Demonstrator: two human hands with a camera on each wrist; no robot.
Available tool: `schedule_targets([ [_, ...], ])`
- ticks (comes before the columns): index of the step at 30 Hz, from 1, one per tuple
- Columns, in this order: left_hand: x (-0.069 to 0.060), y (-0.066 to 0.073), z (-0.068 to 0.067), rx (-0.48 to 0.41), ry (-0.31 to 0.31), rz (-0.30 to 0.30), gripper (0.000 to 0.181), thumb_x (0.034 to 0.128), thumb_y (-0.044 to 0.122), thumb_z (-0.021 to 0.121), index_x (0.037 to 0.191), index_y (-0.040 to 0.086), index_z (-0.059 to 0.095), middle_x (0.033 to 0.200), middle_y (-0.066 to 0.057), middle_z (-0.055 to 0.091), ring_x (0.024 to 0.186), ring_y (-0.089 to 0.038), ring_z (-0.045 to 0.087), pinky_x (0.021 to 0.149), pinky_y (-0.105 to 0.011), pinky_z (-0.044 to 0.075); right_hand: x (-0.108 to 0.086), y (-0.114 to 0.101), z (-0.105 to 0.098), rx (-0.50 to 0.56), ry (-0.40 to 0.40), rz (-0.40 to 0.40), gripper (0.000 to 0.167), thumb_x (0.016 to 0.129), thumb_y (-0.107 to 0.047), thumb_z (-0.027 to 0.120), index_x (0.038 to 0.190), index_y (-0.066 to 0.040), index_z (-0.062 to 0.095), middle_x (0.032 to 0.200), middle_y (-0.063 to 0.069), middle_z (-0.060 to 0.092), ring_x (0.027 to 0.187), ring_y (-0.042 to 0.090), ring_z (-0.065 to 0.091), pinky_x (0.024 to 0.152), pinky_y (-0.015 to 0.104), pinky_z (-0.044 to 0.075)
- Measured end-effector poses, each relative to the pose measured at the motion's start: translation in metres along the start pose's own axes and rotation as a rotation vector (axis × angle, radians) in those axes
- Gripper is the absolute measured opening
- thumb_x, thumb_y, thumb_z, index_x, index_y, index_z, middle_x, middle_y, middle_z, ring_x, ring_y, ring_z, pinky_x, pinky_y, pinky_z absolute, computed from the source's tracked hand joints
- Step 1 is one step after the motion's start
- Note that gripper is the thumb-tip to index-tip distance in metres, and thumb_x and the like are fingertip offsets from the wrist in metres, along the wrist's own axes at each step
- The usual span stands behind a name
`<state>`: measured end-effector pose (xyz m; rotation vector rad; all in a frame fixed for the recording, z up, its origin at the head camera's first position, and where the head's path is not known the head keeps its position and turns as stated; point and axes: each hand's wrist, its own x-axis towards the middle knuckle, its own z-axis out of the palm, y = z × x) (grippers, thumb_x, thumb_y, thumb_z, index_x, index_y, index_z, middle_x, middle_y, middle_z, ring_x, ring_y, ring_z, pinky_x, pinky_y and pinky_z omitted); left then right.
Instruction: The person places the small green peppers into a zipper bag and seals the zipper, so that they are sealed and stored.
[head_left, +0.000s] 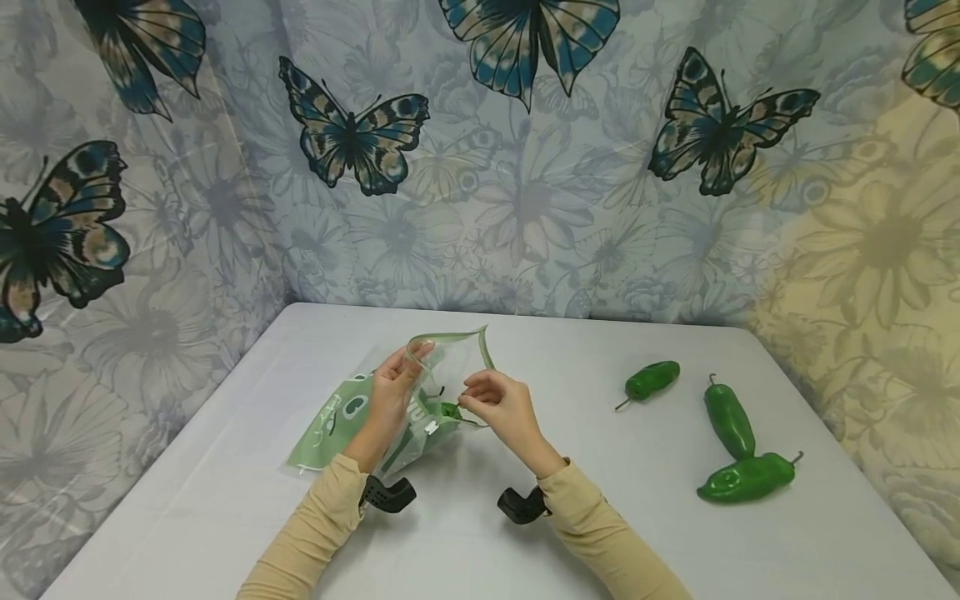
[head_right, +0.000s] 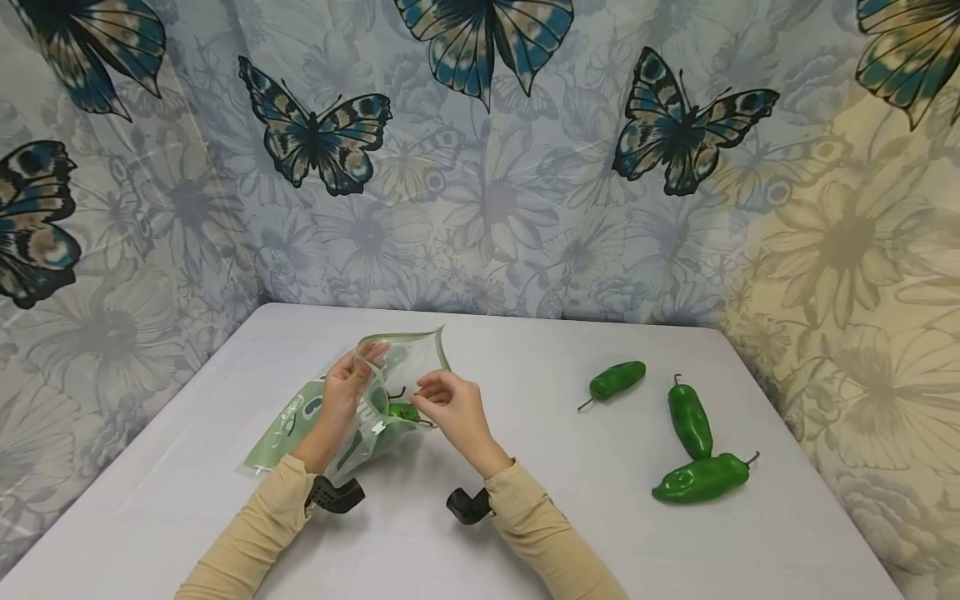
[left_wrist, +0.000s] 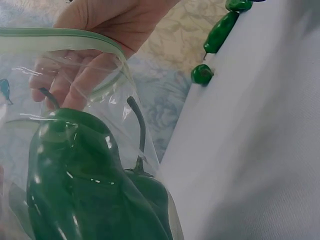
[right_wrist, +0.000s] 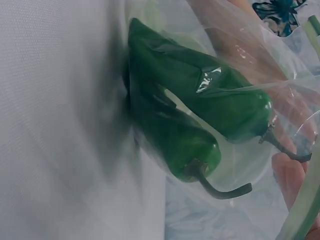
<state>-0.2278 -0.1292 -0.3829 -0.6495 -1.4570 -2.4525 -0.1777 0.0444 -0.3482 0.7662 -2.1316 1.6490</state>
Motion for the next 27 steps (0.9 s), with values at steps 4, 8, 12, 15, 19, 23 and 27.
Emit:
schedule_targets([
  [4, 0.0002, -0.0007, -0.0001, 0.013, -0.002, -0.005, 0.038, 0.0764, 0.030, 0.066, 0.109, 0.012, 0.059, 0.103, 0.003, 0.064, 0.118, -0.016, 0.041, 0.102, -0.047, 0.016, -0.0001, -0.0002, 0.0004, 0.015, -0.029, 0.028, 0.010, 0.077, 0.008, 0.065, 0.087, 0.009, 0.061, 0.077, 0.019, 0.063, 0.068, 0.032, 0.062, 0.062, 0.032, 0.052],
  [8, 0.0001, -0.0005, 0.0009, 0.025, -0.002, -0.004, 0.039, 0.0748, 0.032, 0.066, 0.108, 0.013, 0.059, 0.103, 0.003, 0.064, 0.118, -0.016, 0.041, 0.102, -0.044, 0.019, 0.0001, -0.0024, 0.0006, -0.011, -0.081, 0.063, 0.010, 0.077, 0.008, 0.065, 0.086, 0.007, 0.061, 0.079, 0.019, 0.063, 0.069, 0.031, 0.062, 0.063, 0.033, 0.051],
  [12, -0.0003, 0.0002, 0.0014, 0.033, -0.009, 0.003, 0.040, 0.0749, 0.032, 0.066, 0.109, 0.012, 0.058, 0.103, 0.003, 0.064, 0.118, -0.016, 0.041, 0.102, -0.044, 0.019, 0.0005, -0.0049, -0.0004, -0.041, -0.146, 0.083, 0.012, 0.076, 0.009, 0.065, 0.088, 0.006, 0.061, 0.078, 0.018, 0.063, 0.070, 0.030, 0.062, 0.063, 0.035, 0.051],
  [15, -0.0005, -0.0002, 0.0005, 0.036, -0.012, 0.003, 0.039, 0.0762, 0.031, 0.066, 0.110, 0.012, 0.058, 0.104, 0.003, 0.064, 0.119, -0.016, 0.040, 0.102, -0.046, 0.018, 0.0007, -0.0059, -0.0006, -0.044, -0.193, 0.090, 0.015, 0.076, 0.010, 0.064, 0.090, 0.005, 0.061, 0.076, 0.017, 0.064, 0.068, 0.029, 0.062, 0.062, 0.033, 0.051],
  [19, -0.0004, -0.0009, -0.0003, 0.035, -0.026, -0.006, 0.035, 0.0796, 0.027, 0.065, 0.110, 0.011, 0.058, 0.105, 0.003, 0.064, 0.120, -0.018, 0.039, 0.102, -0.044, 0.018, 0.0004, -0.0071, -0.0010, -0.046, -0.256, 0.086, 0.017, 0.076, 0.011, 0.063, 0.092, 0.006, 0.059, 0.075, 0.018, 0.064, 0.068, 0.030, 0.062, 0.060, 0.028, 0.050],
  [23, -0.0015, -0.0013, -0.0002, 0.029, -0.018, -0.007, 0.036, 0.0788, 0.027, 0.065, 0.110, 0.011, 0.058, 0.104, 0.003, 0.064, 0.119, -0.017, 0.040, 0.102, -0.043, 0.020, -0.0005, -0.0062, -0.0009, -0.033, -0.273, 0.079, 0.019, 0.078, 0.017, 0.057, 0.096, 0.009, 0.057, 0.081, 0.023, 0.062, 0.076, 0.035, 0.061, 0.066, 0.032, 0.051],
  [27, -0.0018, -0.0020, 0.0011, 0.017, -0.013, 0.002, 0.038, 0.0764, 0.029, 0.066, 0.109, 0.012, 0.058, 0.104, 0.003, 0.064, 0.117, -0.015, 0.043, 0.102, -0.042, 0.020, -0.0018, -0.0032, -0.0028, 0.003, -0.236, 0.077, 0.023, 0.078, 0.022, 0.051, 0.097, 0.011, 0.056, 0.086, 0.026, 0.059, 0.080, 0.040, 0.059, 0.069, 0.036, 0.051],
])
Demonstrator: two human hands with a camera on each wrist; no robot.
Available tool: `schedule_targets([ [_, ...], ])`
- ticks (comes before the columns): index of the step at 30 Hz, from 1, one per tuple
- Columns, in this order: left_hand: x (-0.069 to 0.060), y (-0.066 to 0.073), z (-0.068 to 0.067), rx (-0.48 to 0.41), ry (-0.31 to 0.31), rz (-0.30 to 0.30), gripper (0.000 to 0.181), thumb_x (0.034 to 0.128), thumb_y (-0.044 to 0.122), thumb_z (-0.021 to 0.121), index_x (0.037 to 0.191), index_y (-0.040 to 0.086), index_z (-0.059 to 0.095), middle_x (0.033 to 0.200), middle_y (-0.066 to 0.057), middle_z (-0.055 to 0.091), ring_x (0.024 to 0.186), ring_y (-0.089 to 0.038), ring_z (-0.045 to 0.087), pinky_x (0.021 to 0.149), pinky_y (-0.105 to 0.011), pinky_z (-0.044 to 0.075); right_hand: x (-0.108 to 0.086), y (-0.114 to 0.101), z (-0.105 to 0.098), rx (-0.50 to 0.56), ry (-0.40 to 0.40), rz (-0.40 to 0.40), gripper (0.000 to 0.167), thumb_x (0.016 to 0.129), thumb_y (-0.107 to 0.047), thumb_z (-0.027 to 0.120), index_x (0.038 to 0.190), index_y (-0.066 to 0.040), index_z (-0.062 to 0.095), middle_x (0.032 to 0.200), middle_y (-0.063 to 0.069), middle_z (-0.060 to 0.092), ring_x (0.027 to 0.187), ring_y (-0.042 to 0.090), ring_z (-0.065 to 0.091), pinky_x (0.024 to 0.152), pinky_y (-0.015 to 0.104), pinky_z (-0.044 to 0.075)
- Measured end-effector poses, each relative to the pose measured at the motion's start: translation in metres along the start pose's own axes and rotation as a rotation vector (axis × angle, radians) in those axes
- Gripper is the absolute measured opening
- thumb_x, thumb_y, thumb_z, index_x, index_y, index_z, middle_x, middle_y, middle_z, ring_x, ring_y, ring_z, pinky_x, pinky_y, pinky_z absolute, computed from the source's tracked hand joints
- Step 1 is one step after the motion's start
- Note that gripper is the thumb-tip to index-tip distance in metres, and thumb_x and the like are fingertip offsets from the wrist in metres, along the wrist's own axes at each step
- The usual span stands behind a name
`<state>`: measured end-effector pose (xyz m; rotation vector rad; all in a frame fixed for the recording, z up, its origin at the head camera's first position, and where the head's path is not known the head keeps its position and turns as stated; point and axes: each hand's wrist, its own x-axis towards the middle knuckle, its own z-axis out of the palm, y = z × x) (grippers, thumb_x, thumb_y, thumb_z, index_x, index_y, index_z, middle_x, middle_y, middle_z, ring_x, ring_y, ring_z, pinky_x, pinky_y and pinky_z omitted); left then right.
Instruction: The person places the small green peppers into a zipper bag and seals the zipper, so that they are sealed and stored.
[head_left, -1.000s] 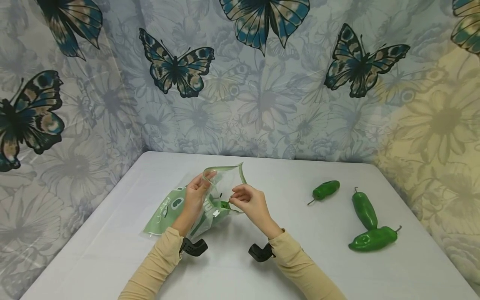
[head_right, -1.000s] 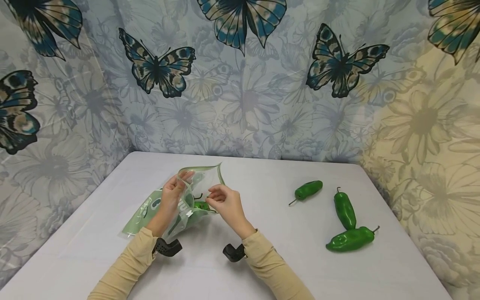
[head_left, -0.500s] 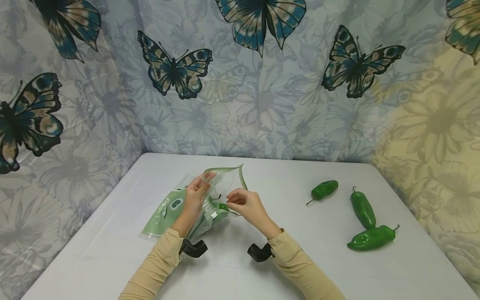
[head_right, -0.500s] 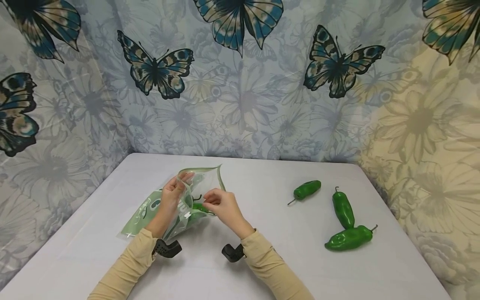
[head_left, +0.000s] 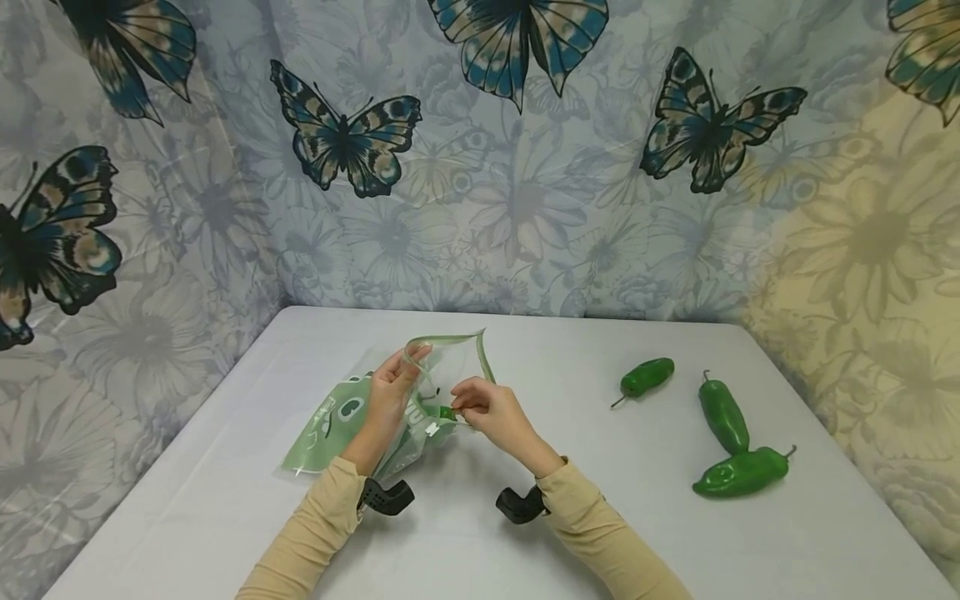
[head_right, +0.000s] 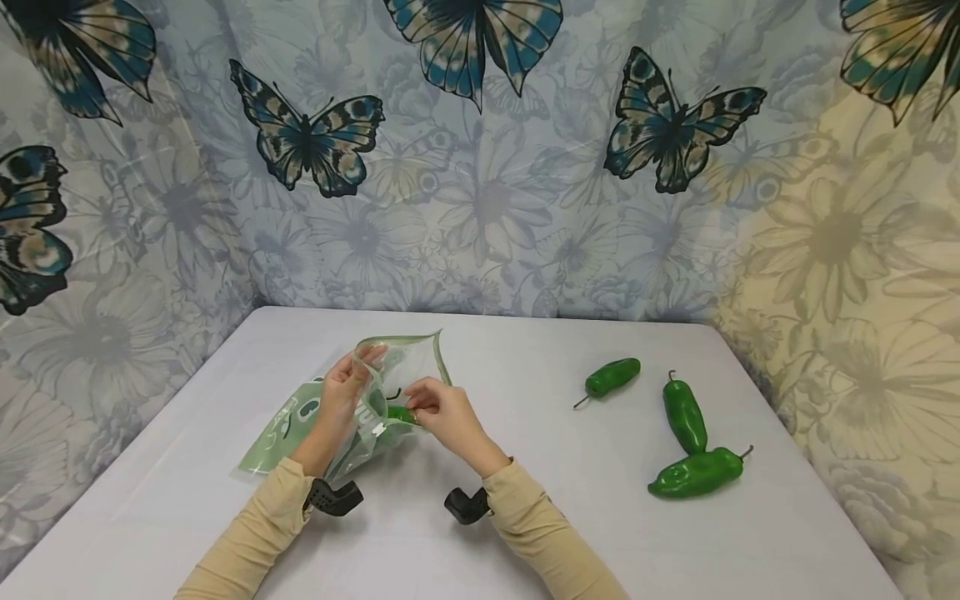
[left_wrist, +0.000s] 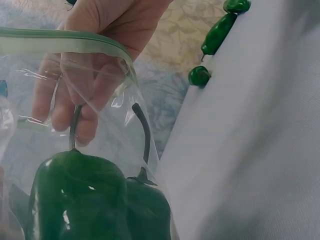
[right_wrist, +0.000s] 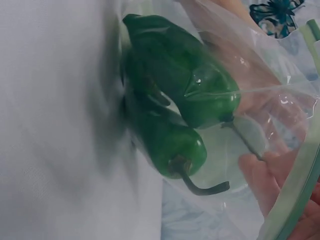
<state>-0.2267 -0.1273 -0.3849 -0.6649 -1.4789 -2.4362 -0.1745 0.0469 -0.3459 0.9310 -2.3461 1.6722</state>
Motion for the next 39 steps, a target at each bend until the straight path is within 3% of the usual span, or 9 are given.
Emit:
schedule_targets([
  [6, 0.001, 0.001, 0.002, -0.012, 0.002, -0.001, 0.037, 0.0764, 0.029, 0.066, 0.108, 0.012, 0.059, 0.103, 0.003, 0.064, 0.113, -0.013, 0.046, 0.102, -0.042, 0.021, -0.002, 0.005, -0.005, 0.042, 0.017, 0.020, 0.021, 0.076, 0.022, 0.052, 0.092, 0.009, 0.057, 0.084, 0.025, 0.057, 0.080, 0.039, 0.060, 0.066, 0.029, 0.051],
  [16, 0.002, 0.004, -0.002, -0.019, 0.009, 0.003, 0.030, 0.0803, 0.022, 0.063, 0.108, 0.011, 0.058, 0.103, 0.002, 0.064, 0.113, -0.014, 0.047, 0.102, -0.040, 0.021, -0.007, 0.004, -0.013, -0.018, 0.028, -0.006, 0.010, 0.079, 0.013, 0.059, 0.086, 0.007, 0.061, 0.083, 0.019, 0.062, 0.079, 0.032, 0.061, 0.070, 0.031, 0.051],
  [24, 0.002, 0.002, -0.001, -0.033, -0.004, 0.007, 0.030, 0.0782, 0.025, 0.065, 0.106, 0.014, 0.061, 0.103, 0.002, 0.064, 0.114, -0.014, 0.045, 0.102, -0.046, 0.017, -0.028, 0.001, -0.034, -0.092, -0.018, 0.018, 0.010, 0.079, 0.012, 0.060, 0.086, 0.005, 0.062, 0.084, 0.017, 0.062, 0.079, 0.029, 0.061, 0.070, 0.030, 0.051],
  [28, 0.002, 0.002, -0.001, -0.030, 0.003, 0.009, 0.029, 0.0787, 0.024, 0.064, 0.106, 0.014, 0.061, 0.103, 0.002, 0.064, 0.114, -0.014, 0.046, 0.102, -0.046, 0.017, -0.037, 0.002, -0.044, -0.136, -0.001, 0.027, 0.010, 0.078, 0.013, 0.061, 0.085, 0.005, 0.062, 0.083, 0.016, 0.062, 0.079, 0.027, 0.061, 0.070, 0.028, 0.051],
  [33, 0.003, 0.003, 0.000, -0.004, 0.021, 0.016, 0.034, 0.0778, 0.028, 0.065, 0.108, 0.013, 0.060, 0.104, 0.003, 0.064, 0.112, -0.014, 0.048, 0.102, -0.040, 0.022, -0.050, 0.031, -0.064, -0.188, 0.062, 0.035, 0.009, 0.079, 0.006, 0.063, 0.085, -0.001, 0.063, 0.080, 0.011, 0.063, 0.076, 0.021, 0.061, 0.068, 0.026, 0.051],
  [36, 0.003, 0.003, 0.000, 0.010, 0.029, 0.032, 0.032, 0.0789, 0.027, 0.064, 0.109, 0.015, 0.061, 0.105, 0.004, 0.063, 0.111, -0.013, 0.049, 0.101, -0.039, 0.024, -0.060, 0.047, -0.079, -0.179, 0.110, 0.048, 0.007, 0.081, 0.000, 0.065, 0.087, -0.002, 0.063, 0.080, 0.008, 0.063, 0.076, 0.017, 0.061, 0.068, 0.024, 0.050],
  [39, 0.004, 0.003, -0.001, 0.007, 0.035, 0.043, 0.028, 0.0808, 0.024, 0.063, 0.107, 0.016, 0.062, 0.105, 0.004, 0.063, 0.111, -0.013, 0.049, 0.100, -0.038, 0.026, -0.071, 0.055, -0.092, -0.134, 0.150, 0.010, 0.009, 0.080, 0.003, 0.064, 0.088, 0.000, 0.062, 0.081, 0.011, 0.062, 0.076, 0.016, 0.060, 0.069, 0.024, 0.050],
])
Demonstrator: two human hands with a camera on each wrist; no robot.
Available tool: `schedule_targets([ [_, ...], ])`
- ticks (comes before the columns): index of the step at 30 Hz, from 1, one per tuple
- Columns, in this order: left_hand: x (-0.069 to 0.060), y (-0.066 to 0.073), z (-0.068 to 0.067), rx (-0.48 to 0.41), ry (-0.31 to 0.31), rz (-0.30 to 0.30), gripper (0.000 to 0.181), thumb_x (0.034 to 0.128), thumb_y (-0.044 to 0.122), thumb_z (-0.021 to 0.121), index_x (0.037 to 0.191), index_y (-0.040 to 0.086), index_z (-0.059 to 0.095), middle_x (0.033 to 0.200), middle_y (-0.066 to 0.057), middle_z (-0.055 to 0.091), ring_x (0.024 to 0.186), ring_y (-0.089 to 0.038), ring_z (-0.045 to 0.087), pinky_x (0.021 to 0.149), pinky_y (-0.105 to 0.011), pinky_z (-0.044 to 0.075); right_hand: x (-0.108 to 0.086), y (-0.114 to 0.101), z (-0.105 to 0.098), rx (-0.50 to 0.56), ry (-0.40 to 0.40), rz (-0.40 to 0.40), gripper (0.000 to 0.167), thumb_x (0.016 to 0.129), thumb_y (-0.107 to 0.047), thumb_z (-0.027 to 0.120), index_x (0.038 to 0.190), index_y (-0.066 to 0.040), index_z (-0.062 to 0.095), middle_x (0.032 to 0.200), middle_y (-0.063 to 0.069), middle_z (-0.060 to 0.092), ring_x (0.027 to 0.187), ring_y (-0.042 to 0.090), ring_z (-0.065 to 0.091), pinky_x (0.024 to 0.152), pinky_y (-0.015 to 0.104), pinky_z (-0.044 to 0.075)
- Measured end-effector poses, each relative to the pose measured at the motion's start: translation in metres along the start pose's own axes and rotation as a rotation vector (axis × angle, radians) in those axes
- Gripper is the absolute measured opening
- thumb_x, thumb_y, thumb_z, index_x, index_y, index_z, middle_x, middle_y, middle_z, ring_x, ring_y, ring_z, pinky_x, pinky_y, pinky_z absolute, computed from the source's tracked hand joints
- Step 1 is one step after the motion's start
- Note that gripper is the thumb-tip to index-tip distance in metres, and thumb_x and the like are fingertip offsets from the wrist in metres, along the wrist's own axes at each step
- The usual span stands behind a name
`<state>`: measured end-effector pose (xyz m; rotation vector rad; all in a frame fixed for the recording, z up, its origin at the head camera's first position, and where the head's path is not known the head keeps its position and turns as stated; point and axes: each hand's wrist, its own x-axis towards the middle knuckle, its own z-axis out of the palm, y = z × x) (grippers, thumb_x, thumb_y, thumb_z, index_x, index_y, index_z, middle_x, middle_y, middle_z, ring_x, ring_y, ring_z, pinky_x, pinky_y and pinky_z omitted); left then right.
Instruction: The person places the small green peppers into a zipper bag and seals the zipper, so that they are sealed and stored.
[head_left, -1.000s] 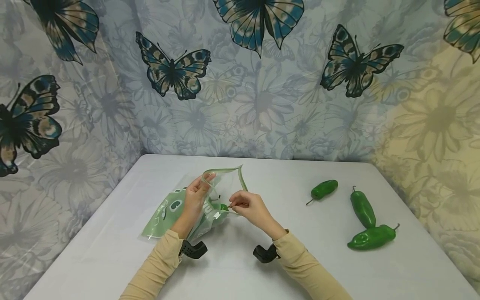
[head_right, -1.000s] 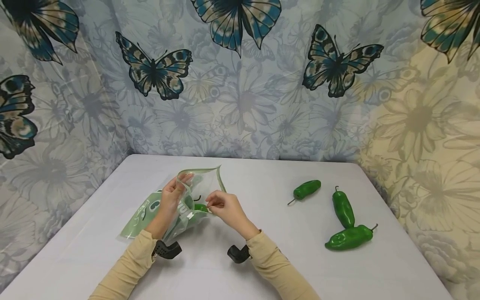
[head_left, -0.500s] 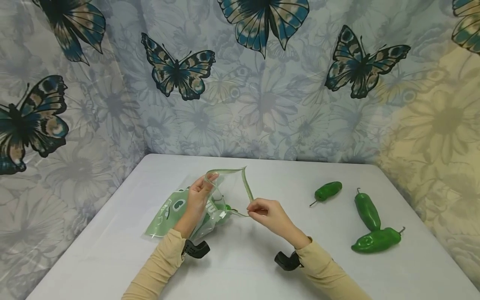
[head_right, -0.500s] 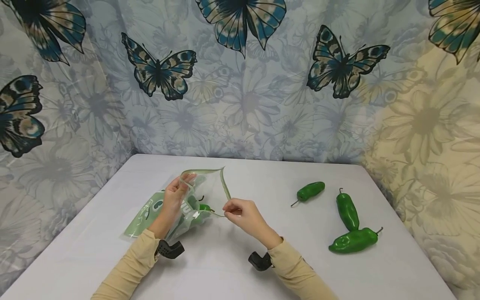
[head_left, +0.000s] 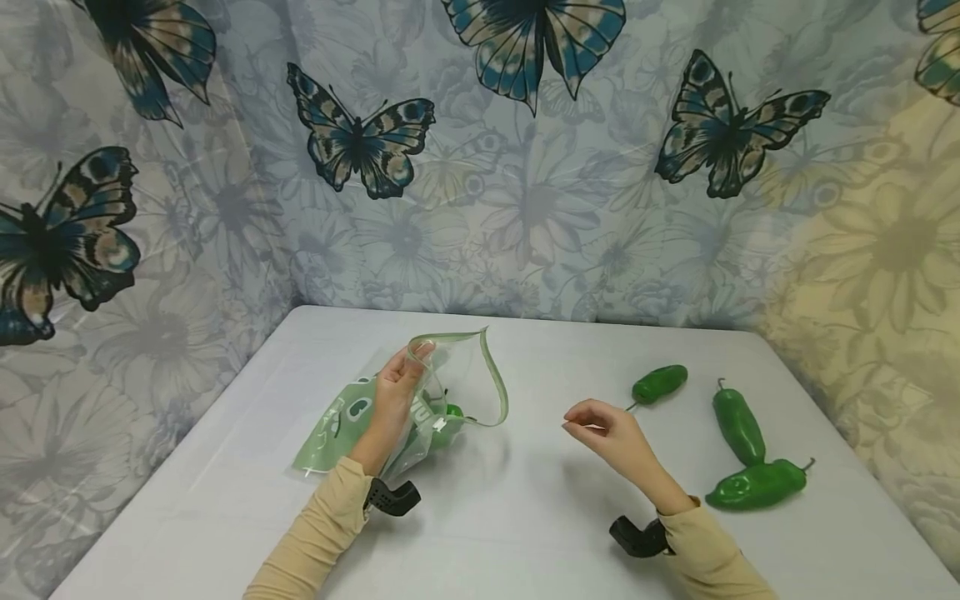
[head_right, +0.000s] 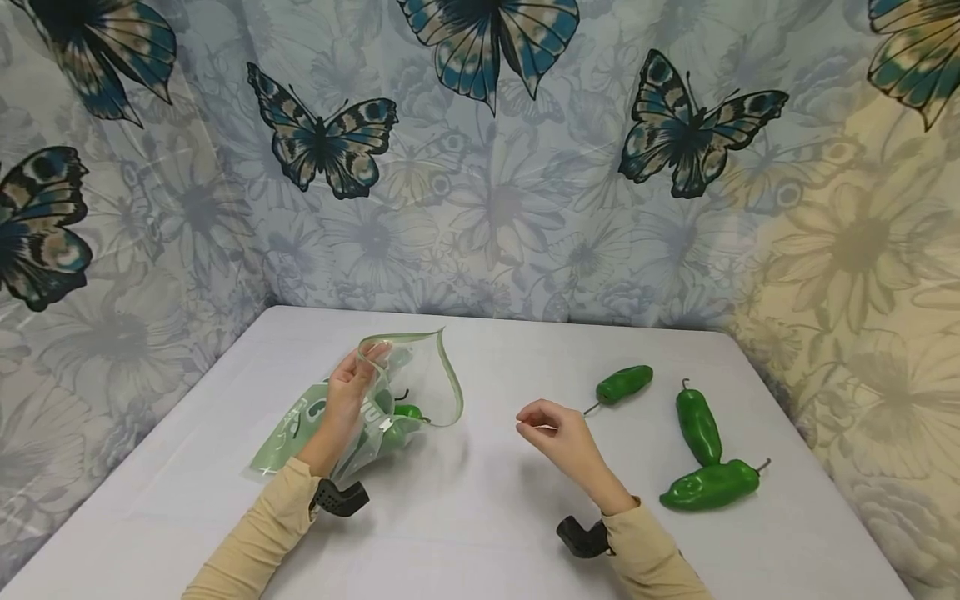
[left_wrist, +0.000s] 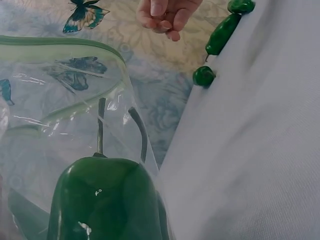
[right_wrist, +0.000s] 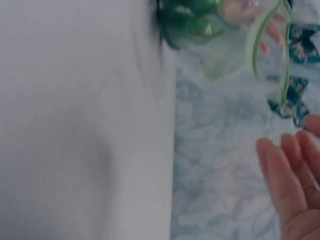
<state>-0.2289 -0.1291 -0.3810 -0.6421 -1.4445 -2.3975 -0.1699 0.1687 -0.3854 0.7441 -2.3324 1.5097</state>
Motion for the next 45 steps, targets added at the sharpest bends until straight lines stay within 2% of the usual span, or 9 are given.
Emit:
schedule_targets([
  [7, 0.000, -0.001, -0.001, -0.016, -0.005, -0.009, 0.023, 0.0823, 0.019, 0.062, 0.106, 0.017, 0.062, 0.105, 0.004, 0.063, 0.110, -0.013, 0.049, 0.102, -0.044, 0.020, -0.014, 0.012, -0.021, 0.075, 0.000, -0.321, 0.033, 0.065, 0.027, 0.062, 0.093, 0.008, 0.061, 0.087, 0.019, 0.060, 0.085, 0.019, 0.060, 0.074, 0.027, 0.049],
  [13, -0.003, -0.003, -0.002, 0.002, -0.001, -0.025, 0.027, 0.0806, 0.023, 0.063, 0.106, 0.017, 0.061, 0.104, 0.005, 0.064, 0.112, -0.013, 0.048, 0.101, -0.038, 0.025, -0.021, 0.015, -0.040, 0.186, 0.009, -0.427, 0.033, 0.064, 0.029, 0.060, 0.096, 0.019, 0.056, 0.092, 0.027, 0.058, 0.092, 0.018, 0.059, 0.076, 0.027, 0.048],
  [18, -0.004, -0.003, -0.003, 0.002, -0.001, -0.030, 0.029, 0.0795, 0.025, 0.063, 0.107, 0.017, 0.061, 0.104, 0.004, 0.064, 0.112, -0.013, 0.048, 0.099, -0.033, 0.029, -0.027, 0.013, -0.055, 0.231, 0.044, -0.378, 0.033, 0.065, 0.033, 0.055, 0.096, 0.022, 0.053, 0.093, 0.030, 0.056, 0.093, 0.022, 0.058, 0.077, 0.029, 0.048],
  [24, -0.006, -0.003, -0.003, -0.019, -0.019, -0.030, 0.025, 0.0808, 0.022, 0.062, 0.105, 0.016, 0.061, 0.104, 0.003, 0.064, 0.111, -0.013, 0.048, 0.101, -0.036, 0.026, -0.032, 0.016, -0.062, 0.258, 0.085, -0.312, 0.037, 0.063, 0.036, 0.053, 0.097, 0.023, 0.053, 0.096, 0.029, 0.056, 0.094, 0.022, 0.057, 0.078, 0.028, 0.047],
  [32, -0.005, -0.003, -0.002, -0.017, -0.040, -0.020, 0.025, 0.0819, 0.023, 0.061, 0.106, 0.017, 0.061, 0.106, 0.004, 0.063, 0.114, -0.014, 0.046, 0.103, -0.044, 0.017, -0.039, 0.020, -0.075, 0.238, 0.146, -0.303, 0.037, 0.062, 0.038, 0.052, 0.096, 0.024, 0.052, 0.096, 0.027, 0.057, 0.092, 0.021, 0.058, 0.078, 0.027, 0.047],
  [37, -0.002, -0.002, -0.002, -0.034, -0.046, -0.017, 0.024, 0.0825, 0.021, 0.062, 0.106, 0.016, 0.061, 0.105, 0.002, 0.063, 0.112, -0.014, 0.048, 0.102, -0.048, 0.015, -0.046, 0.018, -0.088, 0.207, 0.197, -0.248, 0.033, 0.065, 0.035, 0.053, 0.096, 0.024, 0.053, 0.095, 0.024, 0.059, 0.090, 0.020, 0.060, 0.076, 0.024, 0.047],
  [39, -0.002, -0.002, -0.002, -0.044, -0.046, -0.021, 0.024, 0.0823, 0.020, 0.062, 0.106, 0.015, 0.061, 0.105, 0.002, 0.063, 0.111, -0.014, 0.049, 0.101, -0.047, 0.016, -0.052, 0.020, -0.094, 0.169, 0.225, -0.193, 0.030, 0.069, 0.029, 0.056, 0.097, 0.021, 0.054, 0.096, 0.020, 0.060, 0.090, 0.019, 0.060, 0.075, 0.024, 0.047],
  [42, -0.002, -0.001, -0.001, -0.044, -0.049, -0.025, 0.024, 0.0825, 0.020, 0.062, 0.106, 0.014, 0.061, 0.106, 0.001, 0.063, 0.112, -0.015, 0.048, 0.102, -0.043, 0.020, -0.061, 0.037, -0.109, 0.144, 0.259, -0.151, 0.029, 0.072, 0.023, 0.059, 0.100, 0.019, 0.055, 0.098, 0.021, 0.060, 0.091, 0.019, 0.059, 0.075, 0.023, 0.047],
  [45, -0.002, 0.002, -0.003, -0.029, -0.044, -0.021, 0.026, 0.0821, 0.022, 0.062, 0.107, 0.015, 0.060, 0.106, 0.002, 0.063, 0.114, -0.015, 0.046, 0.102, -0.040, 0.022, -0.069, 0.075, -0.128, 0.062, 0.301, -0.125, 0.031, 0.073, 0.018, 0.063, 0.103, 0.015, 0.057, 0.100, 0.021, 0.060, 0.092, 0.019, 0.059, 0.075, 0.020, 0.047],
])
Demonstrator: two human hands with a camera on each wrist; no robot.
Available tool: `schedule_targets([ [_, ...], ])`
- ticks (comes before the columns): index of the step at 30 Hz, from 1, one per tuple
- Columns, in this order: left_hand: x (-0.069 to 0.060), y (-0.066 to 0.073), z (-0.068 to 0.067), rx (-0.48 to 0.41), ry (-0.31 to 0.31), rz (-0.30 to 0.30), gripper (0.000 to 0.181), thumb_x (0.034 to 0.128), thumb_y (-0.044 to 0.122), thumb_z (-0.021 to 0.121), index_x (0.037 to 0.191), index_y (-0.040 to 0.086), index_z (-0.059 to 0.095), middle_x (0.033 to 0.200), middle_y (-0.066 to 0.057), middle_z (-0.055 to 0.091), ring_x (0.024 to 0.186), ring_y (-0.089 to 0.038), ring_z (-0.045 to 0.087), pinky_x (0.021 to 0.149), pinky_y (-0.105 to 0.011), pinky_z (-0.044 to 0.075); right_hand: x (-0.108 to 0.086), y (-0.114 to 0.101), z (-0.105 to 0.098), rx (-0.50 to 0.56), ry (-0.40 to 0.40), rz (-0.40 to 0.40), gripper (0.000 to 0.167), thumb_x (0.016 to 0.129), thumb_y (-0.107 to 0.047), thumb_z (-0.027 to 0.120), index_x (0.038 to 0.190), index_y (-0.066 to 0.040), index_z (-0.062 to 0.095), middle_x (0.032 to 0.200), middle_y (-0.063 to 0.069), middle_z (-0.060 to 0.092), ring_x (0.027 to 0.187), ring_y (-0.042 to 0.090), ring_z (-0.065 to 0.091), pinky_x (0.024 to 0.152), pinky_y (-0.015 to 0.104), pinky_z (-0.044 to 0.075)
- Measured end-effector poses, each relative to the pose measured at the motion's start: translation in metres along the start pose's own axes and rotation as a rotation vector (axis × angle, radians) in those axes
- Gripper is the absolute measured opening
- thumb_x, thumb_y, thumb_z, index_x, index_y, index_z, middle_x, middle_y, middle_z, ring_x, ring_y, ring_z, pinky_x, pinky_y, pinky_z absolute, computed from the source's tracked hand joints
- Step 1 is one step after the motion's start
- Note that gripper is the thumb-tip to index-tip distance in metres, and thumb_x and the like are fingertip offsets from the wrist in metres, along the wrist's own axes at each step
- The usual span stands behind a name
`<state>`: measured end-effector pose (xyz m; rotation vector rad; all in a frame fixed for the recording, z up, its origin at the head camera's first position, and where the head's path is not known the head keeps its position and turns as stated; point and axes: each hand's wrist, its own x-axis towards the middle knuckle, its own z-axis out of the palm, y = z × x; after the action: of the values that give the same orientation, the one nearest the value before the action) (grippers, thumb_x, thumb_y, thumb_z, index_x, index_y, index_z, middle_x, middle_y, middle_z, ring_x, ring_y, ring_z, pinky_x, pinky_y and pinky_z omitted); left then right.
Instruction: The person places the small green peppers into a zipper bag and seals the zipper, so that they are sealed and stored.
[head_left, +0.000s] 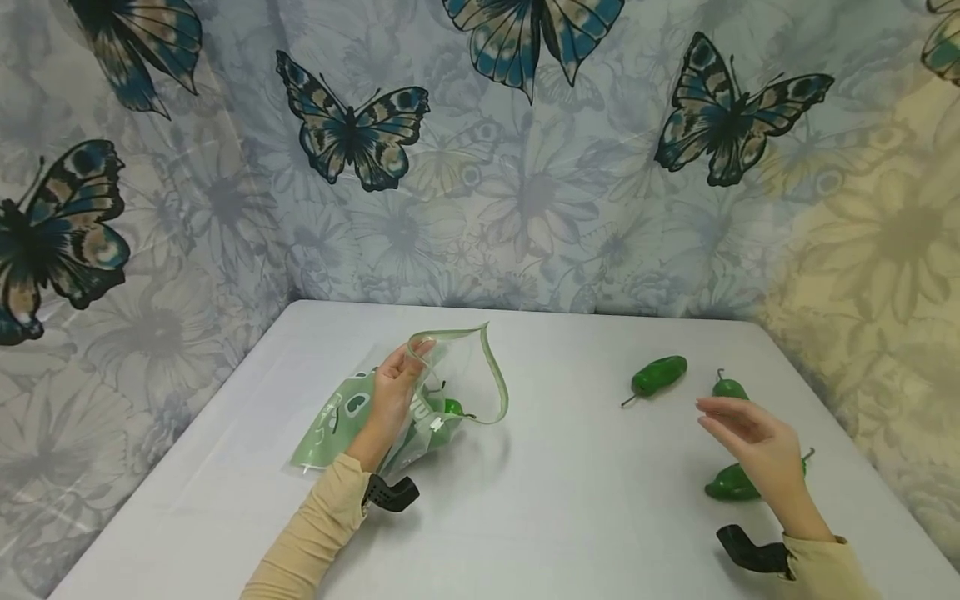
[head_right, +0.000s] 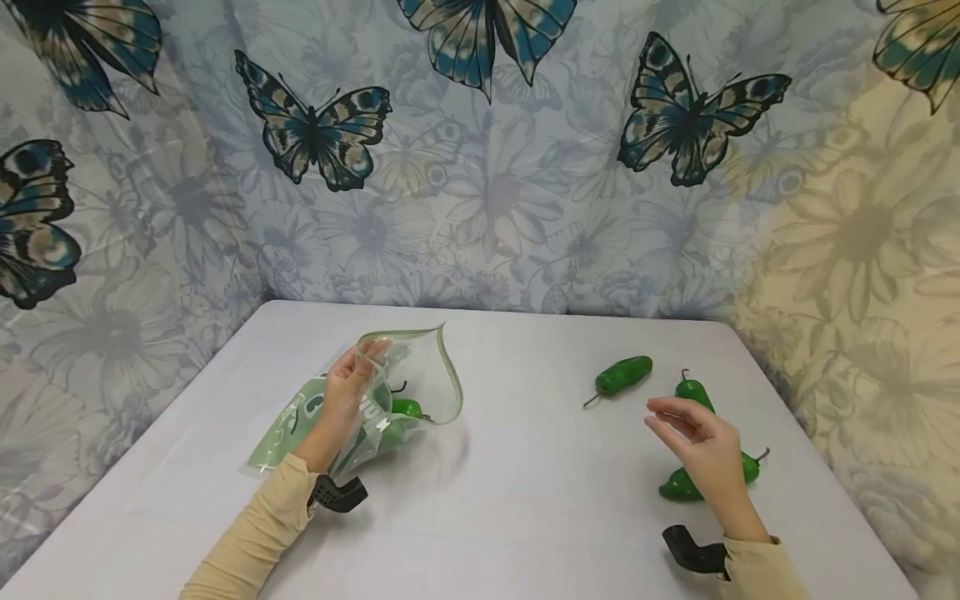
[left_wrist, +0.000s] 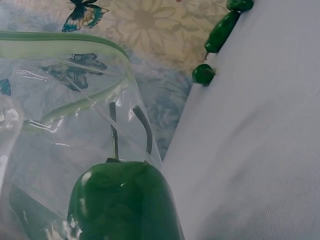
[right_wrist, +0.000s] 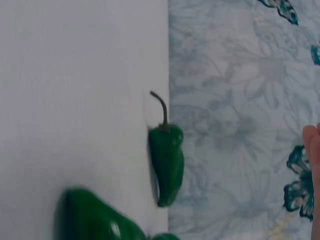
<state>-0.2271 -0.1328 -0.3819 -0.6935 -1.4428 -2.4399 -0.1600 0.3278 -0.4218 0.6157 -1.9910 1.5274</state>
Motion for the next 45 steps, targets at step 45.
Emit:
schedule_targets([
  [45, 0.001, 0.002, 0.004, 0.043, 0.048, -0.046, 0.032, 0.0781, 0.032, 0.062, 0.104, 0.013, 0.061, 0.103, 0.004, 0.064, 0.116, -0.016, 0.044, 0.101, -0.037, 0.025, -0.033, -0.018, -0.069, 0.101, 0.123, 0.272, 0.033, 0.076, 0.020, 0.058, 0.108, 0.013, 0.052, 0.099, 0.001, 0.065, 0.092, 0.007, 0.059, 0.074, 0.016, 0.044],
])
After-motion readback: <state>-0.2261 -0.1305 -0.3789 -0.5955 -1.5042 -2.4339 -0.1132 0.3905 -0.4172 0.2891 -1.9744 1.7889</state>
